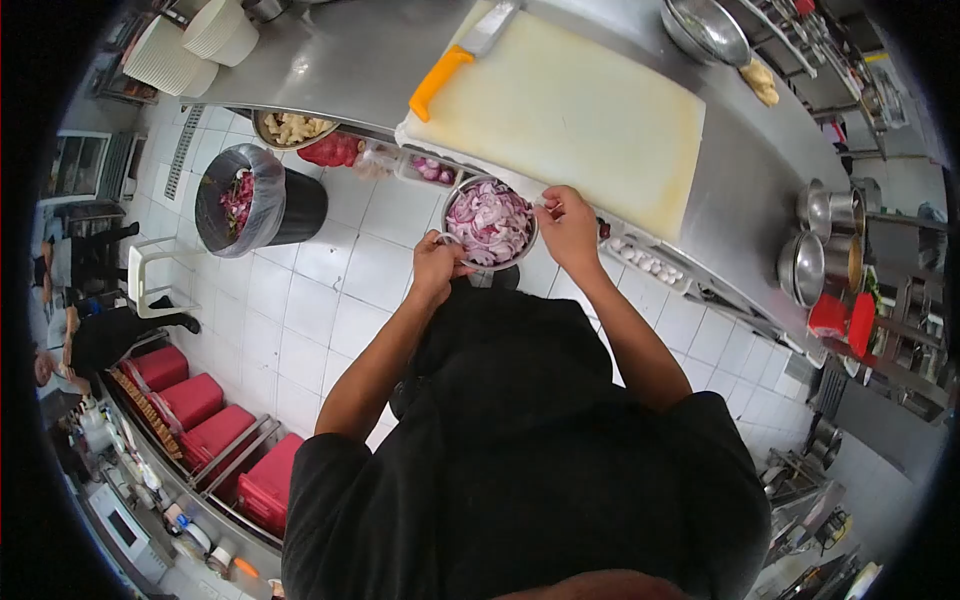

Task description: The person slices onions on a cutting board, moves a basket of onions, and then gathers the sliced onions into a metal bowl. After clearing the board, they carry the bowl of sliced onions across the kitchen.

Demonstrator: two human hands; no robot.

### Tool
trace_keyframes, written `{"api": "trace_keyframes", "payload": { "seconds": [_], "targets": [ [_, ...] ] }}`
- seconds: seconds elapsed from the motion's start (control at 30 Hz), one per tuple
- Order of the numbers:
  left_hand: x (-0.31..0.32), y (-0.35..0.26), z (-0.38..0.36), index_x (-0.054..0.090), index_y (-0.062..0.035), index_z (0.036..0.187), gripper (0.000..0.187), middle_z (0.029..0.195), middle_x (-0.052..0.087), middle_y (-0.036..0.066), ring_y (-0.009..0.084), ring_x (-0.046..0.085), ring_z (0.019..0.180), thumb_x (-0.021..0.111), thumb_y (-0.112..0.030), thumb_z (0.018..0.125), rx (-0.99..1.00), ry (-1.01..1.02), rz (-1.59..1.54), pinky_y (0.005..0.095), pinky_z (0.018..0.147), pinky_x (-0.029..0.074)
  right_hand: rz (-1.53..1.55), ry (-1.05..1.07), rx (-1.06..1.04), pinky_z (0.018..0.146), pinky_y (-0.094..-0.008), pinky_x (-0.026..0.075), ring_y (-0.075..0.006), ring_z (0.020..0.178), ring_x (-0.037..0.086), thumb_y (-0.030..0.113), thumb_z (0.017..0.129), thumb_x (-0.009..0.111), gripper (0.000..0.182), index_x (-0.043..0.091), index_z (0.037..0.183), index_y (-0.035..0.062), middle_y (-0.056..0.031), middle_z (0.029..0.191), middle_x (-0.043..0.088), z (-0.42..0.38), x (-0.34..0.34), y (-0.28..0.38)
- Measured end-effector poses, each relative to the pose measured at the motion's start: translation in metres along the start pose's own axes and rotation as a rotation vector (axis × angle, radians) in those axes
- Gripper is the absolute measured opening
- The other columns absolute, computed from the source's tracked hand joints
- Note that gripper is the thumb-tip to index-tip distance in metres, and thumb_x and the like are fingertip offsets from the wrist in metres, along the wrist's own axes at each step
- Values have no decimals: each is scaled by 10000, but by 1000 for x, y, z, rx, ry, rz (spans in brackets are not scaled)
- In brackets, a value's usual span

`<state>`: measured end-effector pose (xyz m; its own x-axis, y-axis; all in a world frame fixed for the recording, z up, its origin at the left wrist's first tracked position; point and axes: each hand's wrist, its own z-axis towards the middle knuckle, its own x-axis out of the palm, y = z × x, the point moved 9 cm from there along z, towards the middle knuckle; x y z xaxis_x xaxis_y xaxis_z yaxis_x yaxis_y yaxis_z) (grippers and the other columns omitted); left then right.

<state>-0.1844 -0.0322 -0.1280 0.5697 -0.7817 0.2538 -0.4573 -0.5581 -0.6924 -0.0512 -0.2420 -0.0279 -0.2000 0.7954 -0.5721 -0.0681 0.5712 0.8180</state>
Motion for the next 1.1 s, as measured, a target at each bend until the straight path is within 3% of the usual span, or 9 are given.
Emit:
{"api": "trace_keyframes", "payload": {
  "seconds": [0.13,0.23,0.3,0.5,0.6,0.73,0.77,0.87,1.1],
  "targets": [
    [-4,2,-23,540,-15,890,183,841,613,94,230,665,701,571,91,745,-36,37,85,375,586,643,39,107,110,599,-309,513,-172,749,630,146,811,723,361,574,1105,-2,-118,932,658,-32,15,-41],
    [4,-3,-40,543,-27,880,166,835,617,85,208,659,713,579,77,755,-41,75,118,365,592,636,269,140,295,736,-377,509,-246,759,640,167,783,703,321,584,1022,-11,-151,893,657,-51,30,-80],
    [13,-11,-52,558,-35,874,142,834,630,70,174,654,730,586,58,771,-34,134,136,331,576,622,450,164,326,665,-319,461,-163,710,563,67,758,671,209,567,925,-4,-74,796,595,-62,36,-91],
    [23,-46,-58,554,8,1083,253,977,660,164,278,666,844,562,-73,843,277,160,891,401,845,565,996,146,412,588,-254,398,-91,666,490,-48,726,632,155,559,835,34,4,752,544,-90,27,-71],
    [59,-68,-78,444,43,1353,521,1272,568,277,368,567,1189,526,-169,885,355,296,737,404,1108,367,989,47,412,581,-248,392,-76,657,469,-61,716,631,178,514,767,63,21,709,507,-104,-1,-41],
    [114,-87,-86,229,84,1504,759,1570,209,305,407,169,1483,523,-344,951,672,421,1154,391,1212,126,813,-150,294,532,-252,368,-60,631,435,-64,695,631,306,382,683,113,48,657,431,-121,-1,-56],
    [126,-86,-86,263,82,1493,782,1562,238,298,422,195,1472,524,-428,960,720,443,1218,450,1206,138,887,-178,357,515,-252,357,-65,607,433,-55,695,637,298,389,695,112,45,653,437,-131,-9,-37],
    [156,-84,-107,324,81,1468,806,1552,268,292,433,220,1458,507,-513,955,916,590,1445,562,1178,120,1011,-276,406,505,-258,366,-82,581,459,-59,699,631,255,430,713,97,22,645,483,-155,-1,-34],
    [204,-43,-177,539,30,1331,645,1497,413,224,430,304,1423,553,-487,946,1166,1284,1490,591,1168,139,1166,-632,494,489,-251,372,-94,547,474,-95,710,613,226,470,724,81,1,642,518,-230,-5,-26]
  ]
}}
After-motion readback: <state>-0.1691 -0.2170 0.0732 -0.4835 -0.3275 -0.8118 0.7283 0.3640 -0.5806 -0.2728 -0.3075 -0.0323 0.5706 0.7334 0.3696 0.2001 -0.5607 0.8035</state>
